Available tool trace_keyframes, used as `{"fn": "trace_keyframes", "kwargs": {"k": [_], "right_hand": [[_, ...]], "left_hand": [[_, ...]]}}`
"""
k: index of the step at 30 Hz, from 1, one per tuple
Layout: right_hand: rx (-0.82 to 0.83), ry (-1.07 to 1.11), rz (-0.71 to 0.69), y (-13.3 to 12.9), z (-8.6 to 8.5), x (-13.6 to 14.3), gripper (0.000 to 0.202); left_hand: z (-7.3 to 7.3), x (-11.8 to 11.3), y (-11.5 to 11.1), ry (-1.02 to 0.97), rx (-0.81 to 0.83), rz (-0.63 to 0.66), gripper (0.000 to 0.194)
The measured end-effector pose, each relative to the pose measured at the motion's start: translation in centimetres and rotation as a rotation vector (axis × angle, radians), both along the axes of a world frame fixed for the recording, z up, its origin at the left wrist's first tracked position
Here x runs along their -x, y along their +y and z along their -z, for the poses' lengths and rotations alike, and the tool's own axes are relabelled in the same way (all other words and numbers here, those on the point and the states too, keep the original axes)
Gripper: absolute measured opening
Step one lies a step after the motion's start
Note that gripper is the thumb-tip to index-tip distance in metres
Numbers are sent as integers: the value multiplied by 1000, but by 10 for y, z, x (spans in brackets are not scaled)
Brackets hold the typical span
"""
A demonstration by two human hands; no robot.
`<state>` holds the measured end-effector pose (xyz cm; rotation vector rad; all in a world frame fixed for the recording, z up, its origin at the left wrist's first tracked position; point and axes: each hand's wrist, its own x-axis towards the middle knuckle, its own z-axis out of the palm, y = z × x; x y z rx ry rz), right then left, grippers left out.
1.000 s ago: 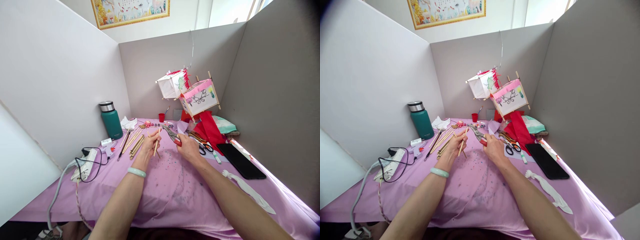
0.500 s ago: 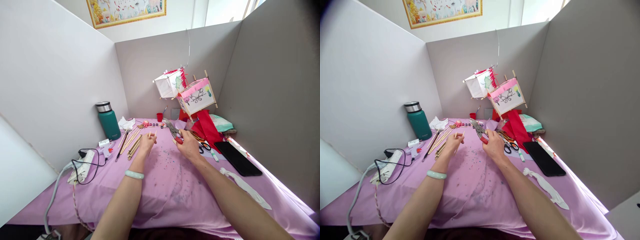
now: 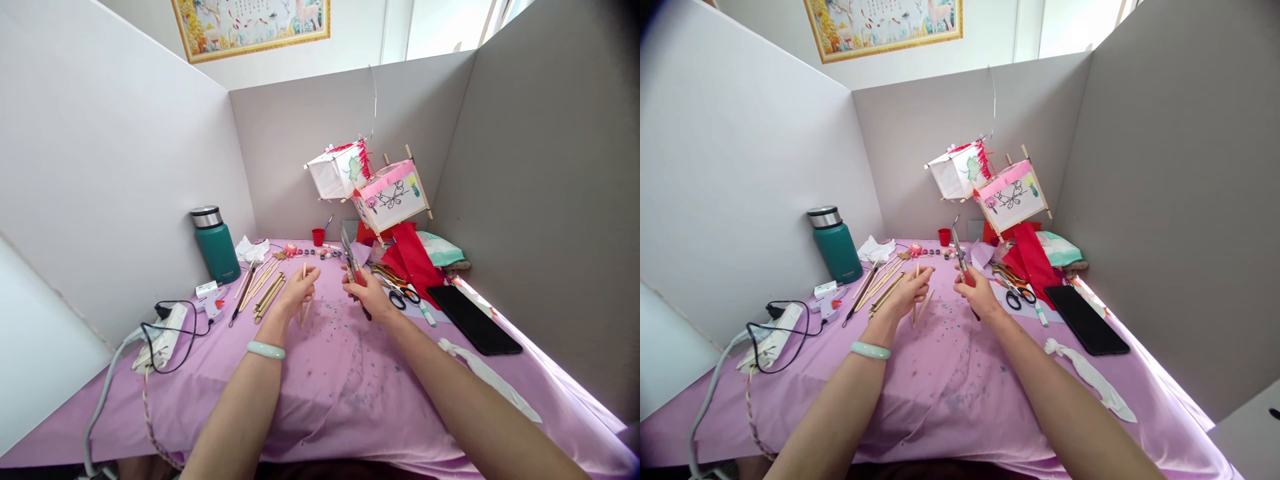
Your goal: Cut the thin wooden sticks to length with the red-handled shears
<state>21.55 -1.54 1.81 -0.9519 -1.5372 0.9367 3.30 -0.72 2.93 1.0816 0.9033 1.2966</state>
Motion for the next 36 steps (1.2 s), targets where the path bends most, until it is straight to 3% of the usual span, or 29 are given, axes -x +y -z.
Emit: {"fn": "trace_keyframes", "kwargs": {"k": [5, 12, 15, 18, 28, 36], "right_hand": [[121, 138, -142, -8, 2, 7, 47], [231, 140, -266, -12, 6, 9, 48], [238, 106, -282, -16, 5, 12, 47], [219, 44, -279, -18, 5, 15, 45], [189, -16, -303, -17, 11, 15, 44], [201, -10, -313, -17, 11, 16, 45]], "left_hand": [[-5, 5, 1, -236, 8, 123, 33], [0, 9, 4, -308, -121, 143, 35], [1, 6, 4, -306, -157, 129, 38], [3, 6, 6, -321, -179, 87, 29], [5, 11, 12, -545, -66, 60, 8], [6, 8, 13, -437, -115, 1, 26]]}}
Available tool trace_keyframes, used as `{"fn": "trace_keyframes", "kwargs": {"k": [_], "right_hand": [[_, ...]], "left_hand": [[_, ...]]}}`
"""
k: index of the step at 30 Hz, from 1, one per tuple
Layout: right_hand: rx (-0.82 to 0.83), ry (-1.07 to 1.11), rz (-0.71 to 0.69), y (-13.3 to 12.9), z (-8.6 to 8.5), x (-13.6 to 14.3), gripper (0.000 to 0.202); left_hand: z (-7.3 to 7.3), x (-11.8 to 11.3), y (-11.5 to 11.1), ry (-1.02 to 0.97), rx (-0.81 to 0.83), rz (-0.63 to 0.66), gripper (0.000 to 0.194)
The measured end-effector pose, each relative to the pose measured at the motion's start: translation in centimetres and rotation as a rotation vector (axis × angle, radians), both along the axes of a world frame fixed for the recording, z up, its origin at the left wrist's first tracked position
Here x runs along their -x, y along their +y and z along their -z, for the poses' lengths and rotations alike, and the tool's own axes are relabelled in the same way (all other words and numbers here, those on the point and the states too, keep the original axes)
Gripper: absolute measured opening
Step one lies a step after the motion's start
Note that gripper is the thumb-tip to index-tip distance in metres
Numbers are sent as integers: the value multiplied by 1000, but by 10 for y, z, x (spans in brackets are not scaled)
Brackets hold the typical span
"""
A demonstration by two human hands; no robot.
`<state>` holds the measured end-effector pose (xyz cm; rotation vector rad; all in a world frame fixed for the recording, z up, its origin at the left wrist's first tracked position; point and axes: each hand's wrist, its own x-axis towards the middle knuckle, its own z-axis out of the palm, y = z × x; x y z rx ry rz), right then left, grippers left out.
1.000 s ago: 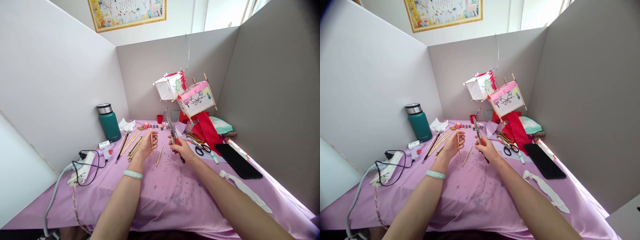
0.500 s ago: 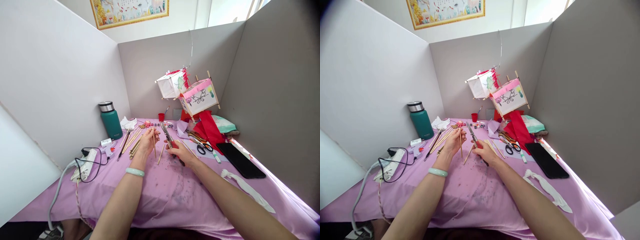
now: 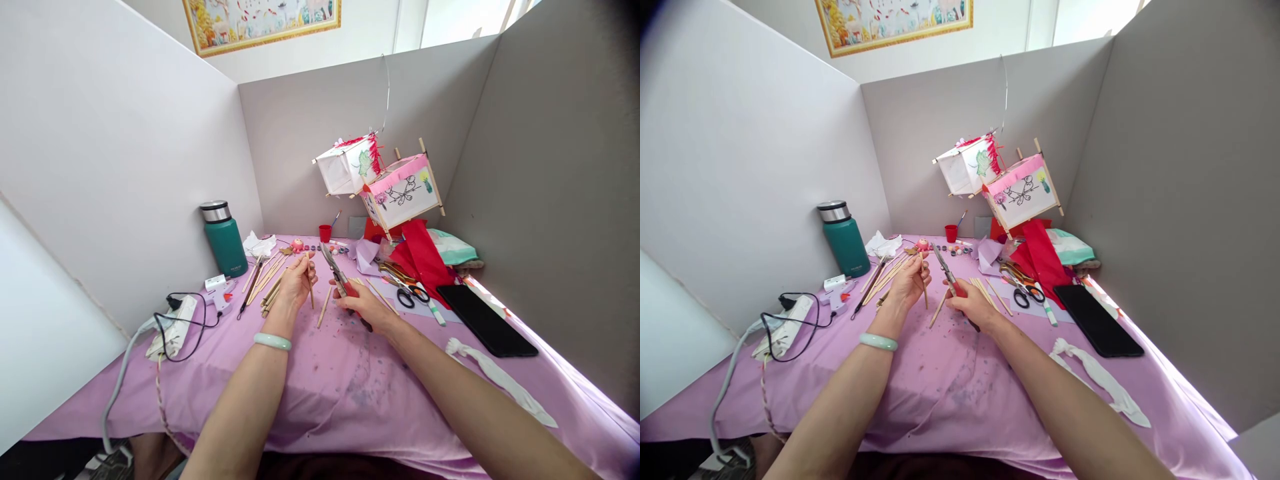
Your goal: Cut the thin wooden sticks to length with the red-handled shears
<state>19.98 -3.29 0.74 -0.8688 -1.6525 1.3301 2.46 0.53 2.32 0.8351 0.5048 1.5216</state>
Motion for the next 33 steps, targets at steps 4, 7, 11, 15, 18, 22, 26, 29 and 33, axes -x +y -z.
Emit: {"fn": "trace_keyframes", "kwargs": {"k": [4, 7, 11, 15, 18, 22, 26, 29, 33], "right_hand": [[8, 12, -10, 2, 1, 0, 46], [19, 11, -5, 1, -1, 0, 45], [31, 2, 8, -2, -4, 1, 44], [17, 12, 6, -1, -3, 1, 44], [26, 17, 25, -1, -3, 1, 43], [25, 21, 77, -2, -7, 0, 46], [25, 6, 84, -3, -8, 1, 47], [4, -12, 65, -1, -6, 1, 47], [-34, -36, 60, 4, -1, 2, 46]], "left_hand": [[-1, -3, -1, 81, -32, -39, 34], [-2, -4, -2, 101, -42, -52, 39], [0, -5, 0, 129, -55, -72, 42], [4, -5, 2, 202, -84, -126, 39], [4, -6, 1, 210, -80, -156, 37], [4, -5, 0, 202, -37, -186, 34], [3, -2, 2, 372, 11, -331, 30], [2, -2, 2, 469, 10, -394, 30], [-1, -5, 1, 486, 2, -412, 32]]}}
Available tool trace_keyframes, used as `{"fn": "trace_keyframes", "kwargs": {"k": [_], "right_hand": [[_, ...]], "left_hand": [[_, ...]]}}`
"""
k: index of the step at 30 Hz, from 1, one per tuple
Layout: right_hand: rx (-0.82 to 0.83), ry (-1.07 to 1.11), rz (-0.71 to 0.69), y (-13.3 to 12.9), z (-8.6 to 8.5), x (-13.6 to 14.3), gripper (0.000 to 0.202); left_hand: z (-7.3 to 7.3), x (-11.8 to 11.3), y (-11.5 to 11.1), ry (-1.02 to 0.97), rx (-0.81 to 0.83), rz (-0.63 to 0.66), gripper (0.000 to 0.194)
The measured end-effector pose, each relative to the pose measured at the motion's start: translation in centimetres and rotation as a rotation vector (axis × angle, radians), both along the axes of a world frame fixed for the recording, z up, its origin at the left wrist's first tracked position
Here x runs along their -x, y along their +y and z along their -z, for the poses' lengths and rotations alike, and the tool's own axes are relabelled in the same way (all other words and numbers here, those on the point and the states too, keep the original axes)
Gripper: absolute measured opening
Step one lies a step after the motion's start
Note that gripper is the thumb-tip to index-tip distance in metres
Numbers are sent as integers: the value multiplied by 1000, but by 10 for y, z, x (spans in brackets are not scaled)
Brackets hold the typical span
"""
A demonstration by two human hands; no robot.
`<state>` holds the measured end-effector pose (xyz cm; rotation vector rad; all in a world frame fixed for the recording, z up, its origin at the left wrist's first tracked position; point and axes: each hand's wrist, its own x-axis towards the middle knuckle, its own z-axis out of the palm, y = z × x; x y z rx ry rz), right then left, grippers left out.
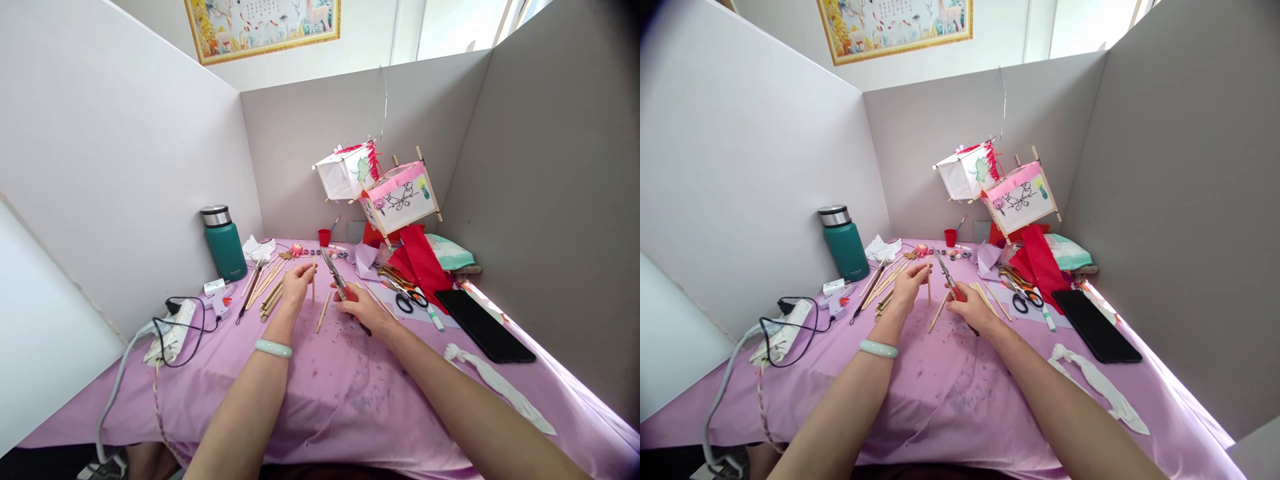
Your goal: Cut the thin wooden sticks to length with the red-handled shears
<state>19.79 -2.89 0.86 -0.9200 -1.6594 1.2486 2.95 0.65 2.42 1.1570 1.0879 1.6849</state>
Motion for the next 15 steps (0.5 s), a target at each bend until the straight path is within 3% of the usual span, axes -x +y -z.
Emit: {"fn": "trace_keyframes", "kwargs": {"k": [5, 8, 15], "right_hand": [[-112, -11, 57, -1, -1, 0, 43], [-56, -3, 47, -5, -5, 1, 44], [77, 22, -18, -8, 1, 4, 47]], "left_hand": [[-3, -4, -7, -16, -95, 61, 30], [-5, -6, -11, -6, -116, 113, 31], [-2, -9, -7, -5, -164, 22, 37]]}}
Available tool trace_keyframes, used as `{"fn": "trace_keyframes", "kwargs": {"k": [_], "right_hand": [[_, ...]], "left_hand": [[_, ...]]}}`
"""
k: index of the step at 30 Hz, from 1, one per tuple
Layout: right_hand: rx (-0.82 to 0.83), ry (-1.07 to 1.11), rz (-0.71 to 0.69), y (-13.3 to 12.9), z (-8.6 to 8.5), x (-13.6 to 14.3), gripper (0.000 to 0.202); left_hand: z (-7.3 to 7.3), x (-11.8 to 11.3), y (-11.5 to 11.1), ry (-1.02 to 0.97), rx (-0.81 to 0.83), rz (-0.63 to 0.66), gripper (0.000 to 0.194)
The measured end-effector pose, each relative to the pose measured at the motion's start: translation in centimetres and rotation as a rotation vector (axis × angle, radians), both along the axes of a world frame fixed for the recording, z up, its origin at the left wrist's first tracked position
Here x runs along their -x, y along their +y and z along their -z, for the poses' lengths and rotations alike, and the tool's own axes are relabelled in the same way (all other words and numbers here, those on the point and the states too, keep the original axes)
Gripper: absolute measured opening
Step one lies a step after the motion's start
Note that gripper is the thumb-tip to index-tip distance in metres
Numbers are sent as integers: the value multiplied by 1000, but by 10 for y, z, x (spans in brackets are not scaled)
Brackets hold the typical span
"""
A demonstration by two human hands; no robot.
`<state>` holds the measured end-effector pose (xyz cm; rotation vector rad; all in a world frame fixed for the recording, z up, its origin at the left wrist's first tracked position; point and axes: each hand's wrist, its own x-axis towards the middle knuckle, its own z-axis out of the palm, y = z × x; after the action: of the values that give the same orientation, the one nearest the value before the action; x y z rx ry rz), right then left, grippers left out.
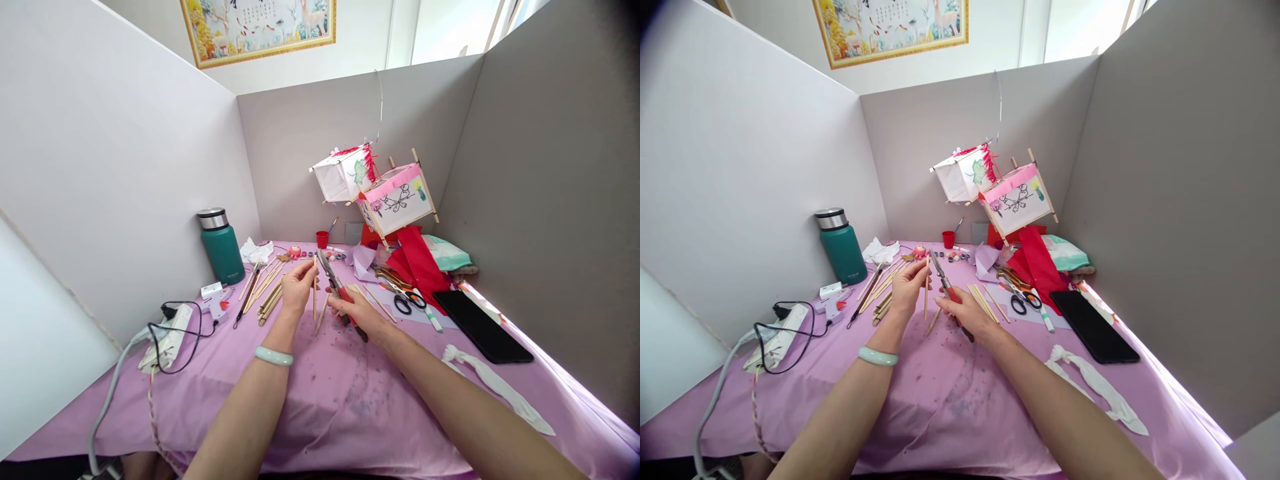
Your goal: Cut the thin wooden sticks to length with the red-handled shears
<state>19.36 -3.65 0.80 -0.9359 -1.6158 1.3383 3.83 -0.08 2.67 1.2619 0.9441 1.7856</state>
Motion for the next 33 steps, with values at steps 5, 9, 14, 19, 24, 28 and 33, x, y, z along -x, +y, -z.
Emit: {"fn": "trace_keyframes", "kwargs": {"k": [5, 9, 14, 19, 24, 28, 33], "right_hand": [[38, 20, -25, -1, -2, 0, 45], [42, 23, -25, -3, -4, 1, 44], [67, 16, -8, -4, -4, 3, 46], [56, -23, 9, -7, -8, 5, 46], [20, -44, 38, -7, -7, 7, 42], [2, -33, 46, -4, -4, 10, 38], [1, -2, 76, -1, -1, 12, 41]], "left_hand": [[2, -2, 1, 4, -13, 4, 38], [2, -4, 0, 32, 8, -26, 39], [5, -6, 1, 58, 20, -94, 36], [10, -9, 3, 78, -5, -150, 32], [12, -10, 1, 110, -26, -215, 29], [10, -9, 0, 129, -15, -216, 27], [7, -10, -4, 149, 25, -188, 29]]}}
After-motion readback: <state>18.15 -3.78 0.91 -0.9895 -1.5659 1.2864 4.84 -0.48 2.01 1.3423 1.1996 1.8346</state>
